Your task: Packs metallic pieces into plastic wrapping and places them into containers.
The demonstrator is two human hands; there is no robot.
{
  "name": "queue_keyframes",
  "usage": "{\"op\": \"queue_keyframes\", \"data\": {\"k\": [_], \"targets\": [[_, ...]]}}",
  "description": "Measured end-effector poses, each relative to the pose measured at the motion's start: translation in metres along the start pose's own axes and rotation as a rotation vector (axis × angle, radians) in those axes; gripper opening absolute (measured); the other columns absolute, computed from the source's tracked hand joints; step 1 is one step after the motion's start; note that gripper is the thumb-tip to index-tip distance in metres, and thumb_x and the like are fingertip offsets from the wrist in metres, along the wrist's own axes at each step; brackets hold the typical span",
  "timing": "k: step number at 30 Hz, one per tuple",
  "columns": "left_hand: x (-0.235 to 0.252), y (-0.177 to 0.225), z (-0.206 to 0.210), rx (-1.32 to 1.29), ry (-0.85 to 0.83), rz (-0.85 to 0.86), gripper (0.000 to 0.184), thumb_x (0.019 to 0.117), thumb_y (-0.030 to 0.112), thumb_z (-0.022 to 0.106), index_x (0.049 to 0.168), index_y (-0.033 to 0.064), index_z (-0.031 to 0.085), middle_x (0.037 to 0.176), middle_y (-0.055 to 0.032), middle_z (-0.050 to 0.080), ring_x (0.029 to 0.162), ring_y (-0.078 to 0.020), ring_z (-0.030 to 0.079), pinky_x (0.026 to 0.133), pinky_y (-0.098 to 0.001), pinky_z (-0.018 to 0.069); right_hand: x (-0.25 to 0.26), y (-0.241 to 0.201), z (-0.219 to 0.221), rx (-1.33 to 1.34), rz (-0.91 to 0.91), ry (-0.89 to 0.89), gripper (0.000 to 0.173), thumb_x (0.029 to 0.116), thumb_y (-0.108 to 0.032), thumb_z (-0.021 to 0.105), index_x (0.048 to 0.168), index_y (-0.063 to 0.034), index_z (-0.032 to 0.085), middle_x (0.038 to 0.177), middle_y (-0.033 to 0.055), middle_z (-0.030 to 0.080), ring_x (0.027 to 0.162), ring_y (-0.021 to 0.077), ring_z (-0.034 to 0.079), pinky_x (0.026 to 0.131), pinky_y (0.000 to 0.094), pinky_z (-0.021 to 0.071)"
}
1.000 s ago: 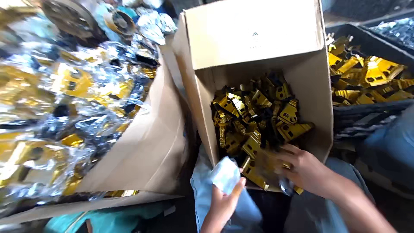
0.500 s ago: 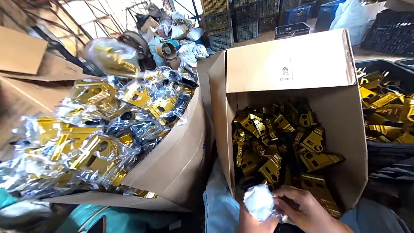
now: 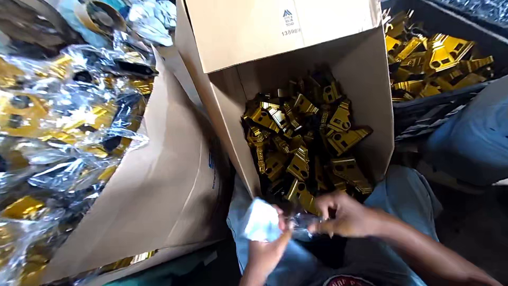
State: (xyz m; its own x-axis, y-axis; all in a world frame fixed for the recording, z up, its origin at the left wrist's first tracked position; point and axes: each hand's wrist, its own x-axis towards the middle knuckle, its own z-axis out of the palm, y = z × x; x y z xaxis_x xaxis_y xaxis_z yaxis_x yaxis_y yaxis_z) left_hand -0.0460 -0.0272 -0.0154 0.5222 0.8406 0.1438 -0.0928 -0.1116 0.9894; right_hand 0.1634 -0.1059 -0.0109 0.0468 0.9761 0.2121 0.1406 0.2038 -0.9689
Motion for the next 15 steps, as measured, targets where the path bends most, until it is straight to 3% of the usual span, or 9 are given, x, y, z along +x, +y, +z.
{"op": "queue_keyframes", "data": {"k": [2, 3, 4, 5, 6, 8, 9, 12, 15], "targets": [[0.003, -0.003, -0.021, 0.112, 0.188, 0.003, 0.039, 0.0722, -0.009, 0.071, 0.109, -0.0005, 0.06, 0.087, 0.0098, 0.069, 0.081, 0.0001, 0.067, 0.077, -0.0205, 0.0593, 0.023, -0.003, -0.026, -0.341, 0.087, 0.131, 0.024, 0.0929, -0.021, 0.073, 0.087, 0.0004, 0.064, 0.076, 0.0065, 0.066, 0.065, 0.0108, 0.064, 0.061, 0.0275, 0.055], [0.004, -0.004, -0.027, 0.142, 0.241, 0.011, 0.039, 0.0732, -0.01, 0.066, 0.11, -0.0027, 0.059, 0.088, 0.0083, 0.07, 0.082, -0.001, 0.068, 0.077, -0.0209, 0.0593, 0.038, -0.004, -0.034, -0.6, 0.125, 0.119, 0.023, 0.0968, -0.019, 0.068, 0.099, 0.0036, 0.069, 0.095, 0.0164, 0.071, 0.085, 0.0244, 0.069, 0.077, 0.0411, 0.0578], [0.005, -0.002, -0.03, 0.152, 0.281, 0.016, 0.037, 0.0756, -0.011, 0.064, 0.112, -0.0043, 0.059, 0.091, 0.0066, 0.072, 0.086, -0.0019, 0.07, 0.079, -0.021, 0.0594, 0.054, -0.004, -0.036, -0.807, 0.183, -0.003, 0.022, 0.0995, -0.011, 0.061, 0.112, 0.0044, 0.071, 0.121, 0.0232, 0.068, 0.116, 0.0392, 0.064, 0.097, 0.0594, 0.0499], [0.008, 0.002, -0.027, 0.142, 0.318, 0.015, 0.035, 0.0778, -0.011, 0.064, 0.112, -0.0048, 0.059, 0.093, 0.0053, 0.074, 0.089, -0.0025, 0.071, 0.081, -0.0211, 0.0593, 0.072, -0.001, -0.034, -0.949, 0.234, -0.199, 0.027, 0.0977, 0.002, 0.056, 0.122, 0.0051, 0.068, 0.142, 0.0255, 0.056, 0.137, 0.0482, 0.046, 0.108, 0.0722, 0.0331], [0.011, 0.005, -0.022, 0.133, 0.35, 0.011, 0.033, 0.0792, -0.01, 0.064, 0.111, -0.0054, 0.058, 0.093, 0.0044, 0.074, 0.089, -0.0027, 0.071, 0.082, -0.0212, 0.0596, 0.088, 0.007, -0.027, -1.047, 0.252, -0.405, 0.035, 0.0932, 0.012, 0.056, 0.126, 0.0076, 0.065, 0.155, 0.0258, 0.043, 0.148, 0.0522, 0.028, 0.113, 0.0783, 0.0176], [0.015, 0.008, -0.013, 0.134, 0.403, 0.017, 0.031, 0.0814, -0.005, 0.068, 0.111, -0.0067, 0.059, 0.092, 0.0032, 0.072, 0.088, -0.0022, 0.07, 0.081, -0.0214, 0.0597, 0.105, 0.035, -0.015, -1.177, 0.29, -0.715, 0.044, 0.0944, 0.016, 0.051, 0.137, 0.0086, 0.058, 0.168, 0.0179, 0.025, 0.156, 0.0457, 0.008, 0.121, 0.0703, -0.0016], [0.019, 0.008, -0.01, 0.135, 0.424, 0.026, 0.031, 0.0814, -0.003, 0.07, 0.11, -0.0065, 0.06, 0.092, 0.0034, 0.071, 0.087, -0.0015, 0.069, 0.08, -0.0207, 0.0595, 0.11, 0.048, -0.015, -1.21, 0.334, -0.79, 0.048, 0.0945, 0.016, 0.05, 0.142, 0.0086, 0.053, 0.17, 0.0163, 0.02, 0.158, 0.0431, 0.003, 0.122, 0.0654, -0.0061], [0.024, 0.009, -0.007, 0.146, 0.441, 0.051, 0.032, 0.0807, -0.002, 0.072, 0.111, -0.0067, 0.06, 0.092, 0.0028, 0.07, 0.086, -0.001, 0.068, 0.079, -0.0197, 0.0592, 0.111, 0.059, -0.033, -1.231, 0.348, -0.8, 0.038, 0.0899, 0.015, 0.057, 0.126, 0.0085, 0.066, 0.168, 0.0184, 0.025, 0.156, 0.0473, 0.008, 0.121, 0.0694, -0.0016], [0.027, 0.01, -0.007, 0.177, 0.423, 0.05, 0.033, 0.0813, -0.002, 0.071, 0.111, -0.0085, 0.059, 0.094, 0.0021, 0.07, 0.087, -0.0001, 0.068, 0.079, -0.0187, 0.0587, 0.095, 0.039, -0.044, -1.16, 0.434, -0.602, 0.028, 0.1009, -0.004, 0.054, 0.123, 0.0014, 0.07, 0.167, 0.0196, 0.025, 0.15, 0.0544, 0.018, 0.117, 0.0757, 0.0113]]}}
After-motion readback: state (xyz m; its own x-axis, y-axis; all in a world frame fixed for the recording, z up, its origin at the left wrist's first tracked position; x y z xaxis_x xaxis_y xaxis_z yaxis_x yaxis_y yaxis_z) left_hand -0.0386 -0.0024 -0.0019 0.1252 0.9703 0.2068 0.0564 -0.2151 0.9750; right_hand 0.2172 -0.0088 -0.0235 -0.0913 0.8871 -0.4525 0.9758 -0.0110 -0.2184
